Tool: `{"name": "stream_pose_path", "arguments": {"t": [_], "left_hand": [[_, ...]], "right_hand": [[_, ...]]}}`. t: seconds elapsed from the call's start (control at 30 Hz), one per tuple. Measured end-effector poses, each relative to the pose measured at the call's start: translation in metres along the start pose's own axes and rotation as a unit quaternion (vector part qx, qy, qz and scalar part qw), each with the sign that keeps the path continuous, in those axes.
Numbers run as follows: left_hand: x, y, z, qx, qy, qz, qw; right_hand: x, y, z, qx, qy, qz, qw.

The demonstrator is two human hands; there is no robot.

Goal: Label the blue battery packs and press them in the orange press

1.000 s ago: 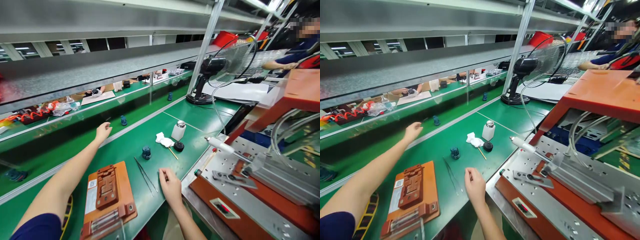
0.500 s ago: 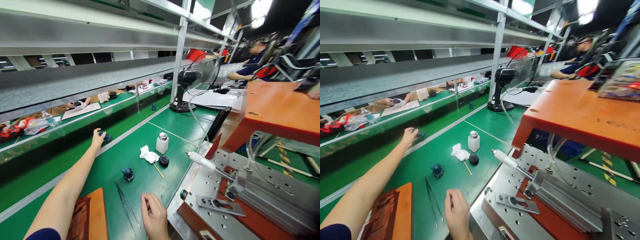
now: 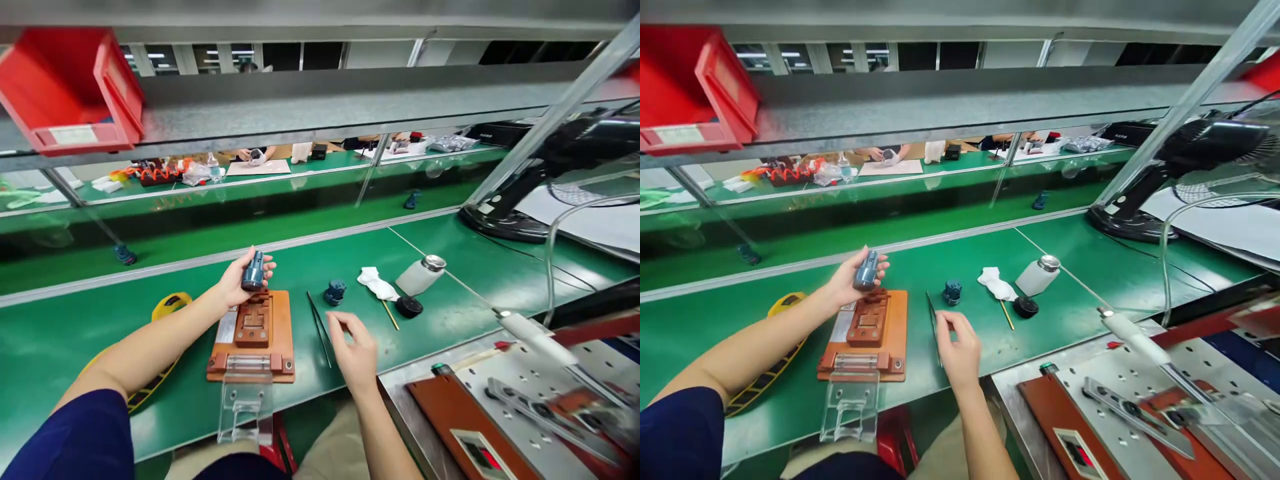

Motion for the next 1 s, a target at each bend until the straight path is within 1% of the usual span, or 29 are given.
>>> {"name": "stream_pose_path", "arguments": {"t": [0.03, 0.1, 0.17, 0.2, 0.23, 0.3, 0.37, 0.4, 0.43, 0.5, 0.53, 0.57, 0.63, 0.7, 0.77, 0.8, 0.83, 0.87, 0.9, 0.93, 0.97, 1.0], "left_hand": [[0.01, 0.002, -0.009, 0.01, 0.015, -0.002, 1.0], [0.027, 0.003, -0.024, 0.027, 0.038, -0.002, 0.999], [0.04, 0.005, -0.036, 0.036, 0.052, -0.004, 0.998], [0.043, 0.009, -0.041, 0.033, 0.049, 0.001, 0.998], [0.043, 0.016, -0.045, 0.019, 0.035, 0.013, 0.999], [0.033, 0.04, -0.054, -0.033, -0.013, 0.04, 0.999], [0.013, 0.072, -0.067, -0.095, -0.081, 0.077, 0.989], [0.002, 0.088, -0.076, -0.118, -0.114, 0.103, 0.981], [-0.008, 0.101, -0.087, -0.13, -0.138, 0.13, 0.973], [-0.018, 0.122, -0.111, -0.127, -0.166, 0.21, 0.955], [-0.016, 0.129, -0.123, -0.111, -0.164, 0.253, 0.947], [-0.01, 0.134, -0.135, -0.089, -0.151, 0.296, 0.939], [0.015, 0.139, -0.158, -0.025, -0.122, 0.376, 0.918], [0.051, 0.138, -0.178, 0.057, -0.095, 0.421, 0.9], [0.089, 0.133, -0.194, 0.142, -0.058, 0.412, 0.898], [0.105, 0.131, -0.199, 0.171, -0.035, 0.392, 0.903], [0.117, 0.129, -0.201, 0.185, -0.01, 0.366, 0.912], [0.122, 0.127, -0.202, 0.188, 0.013, 0.334, 0.924], [0.122, 0.124, -0.201, 0.184, 0.031, 0.293, 0.938], [0.116, 0.12, -0.2, 0.177, 0.043, 0.25, 0.951], [0.106, 0.114, -0.198, 0.171, 0.048, 0.205, 0.963], [0.093, 0.107, -0.195, 0.166, 0.048, 0.163, 0.971]], "right_hand": [[0.022, -0.019, 0.004, 0.045, 0.018, 0.029, 0.998], [0.063, -0.061, 0.007, 0.141, 0.075, 0.064, 0.985], [0.086, -0.102, 0.004, 0.234, 0.106, 0.078, 0.963], [0.091, -0.119, 0.001, 0.269, 0.116, 0.085, 0.952], [0.092, -0.133, -0.001, 0.296, 0.12, 0.09, 0.943], [0.085, -0.153, -0.004, 0.328, 0.12, 0.086, 0.933], [0.069, -0.166, -0.006, 0.355, 0.108, 0.058, 0.927], [0.062, -0.17, -0.007, 0.37, 0.101, 0.043, 0.922], [0.055, -0.174, -0.009, 0.387, 0.095, 0.031, 0.917], [0.048, -0.178, -0.015, 0.419, 0.09, 0.024, 0.903], [0.047, -0.178, -0.018, 0.431, 0.093, 0.028, 0.897], [0.046, -0.179, -0.021, 0.441, 0.097, 0.033, 0.891], [0.047, -0.179, -0.029, 0.457, 0.113, 0.037, 0.881], [0.044, -0.18, -0.038, 0.475, 0.125, 0.029, 0.87], [0.039, -0.178, -0.047, 0.491, 0.121, 0.021, 0.862], [0.037, -0.175, -0.049, 0.489, 0.115, 0.02, 0.865], [0.034, -0.17, -0.048, 0.474, 0.109, 0.018, 0.874], [0.031, -0.162, -0.044, 0.444, 0.103, 0.012, 0.89], [0.026, -0.15, -0.037, 0.399, 0.098, -0.002, 0.912], [0.019, -0.135, -0.028, 0.344, 0.094, -0.025, 0.934], [0.011, -0.117, -0.021, 0.285, 0.09, -0.055, 0.953], [0.002, -0.098, -0.016, 0.228, 0.088, -0.091, 0.966]]}}
Point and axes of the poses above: each hand's wrist, its own z-axis towards the middle knuckle, its own y-axis out of the back of the hand, x = y × z, the point moved 9 cm from there along z, towards the middle knuckle, and after that the axes turned 14 degrees about -x, right-handed, at the moved point
